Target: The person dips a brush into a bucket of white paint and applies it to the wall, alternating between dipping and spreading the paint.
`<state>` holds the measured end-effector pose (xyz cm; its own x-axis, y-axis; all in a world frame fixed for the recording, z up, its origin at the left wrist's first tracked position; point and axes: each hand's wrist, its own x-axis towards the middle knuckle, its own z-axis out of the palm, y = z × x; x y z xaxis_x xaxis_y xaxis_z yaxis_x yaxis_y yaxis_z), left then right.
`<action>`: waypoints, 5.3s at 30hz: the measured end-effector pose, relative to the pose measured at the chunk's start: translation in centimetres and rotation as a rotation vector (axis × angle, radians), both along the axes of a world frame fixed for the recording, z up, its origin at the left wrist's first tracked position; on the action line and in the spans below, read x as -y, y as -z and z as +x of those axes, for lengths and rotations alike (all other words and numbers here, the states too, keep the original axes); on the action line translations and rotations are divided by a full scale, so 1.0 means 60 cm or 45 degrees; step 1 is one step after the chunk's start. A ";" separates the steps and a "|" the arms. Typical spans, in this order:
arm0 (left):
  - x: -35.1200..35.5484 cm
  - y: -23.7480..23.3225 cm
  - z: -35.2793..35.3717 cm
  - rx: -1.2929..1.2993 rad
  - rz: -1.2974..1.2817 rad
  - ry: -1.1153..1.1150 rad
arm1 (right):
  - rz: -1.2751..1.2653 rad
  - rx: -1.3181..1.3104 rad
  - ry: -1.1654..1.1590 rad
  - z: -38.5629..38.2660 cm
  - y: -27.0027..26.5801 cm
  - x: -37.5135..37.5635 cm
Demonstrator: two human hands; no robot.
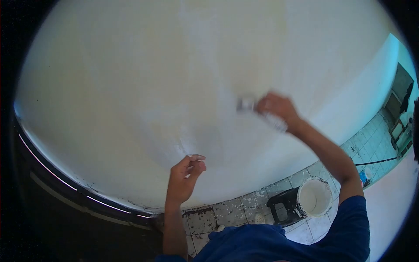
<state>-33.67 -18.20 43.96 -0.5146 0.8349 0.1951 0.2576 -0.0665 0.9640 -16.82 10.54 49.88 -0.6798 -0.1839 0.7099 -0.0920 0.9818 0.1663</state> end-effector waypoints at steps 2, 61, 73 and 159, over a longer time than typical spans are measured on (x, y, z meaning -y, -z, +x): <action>-0.010 0.023 0.002 -0.002 -0.014 0.058 | 0.216 -0.466 0.098 -0.005 -0.119 0.029; -0.199 0.589 0.519 0.107 -1.351 0.687 | -1.770 0.500 1.828 0.729 1.013 -0.017; -0.218 0.561 0.488 0.252 -1.154 0.482 | -1.572 -0.638 1.264 0.758 0.835 0.147; -0.124 -0.256 0.114 -0.979 0.388 0.182 | 0.206 -1.221 -0.163 -0.022 -0.738 -0.040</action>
<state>-26.81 -10.76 59.29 -0.0390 0.7357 0.6761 0.8051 -0.3777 0.4574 -18.16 12.95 94.17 0.2041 -0.3600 0.9104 0.0480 0.9325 0.3580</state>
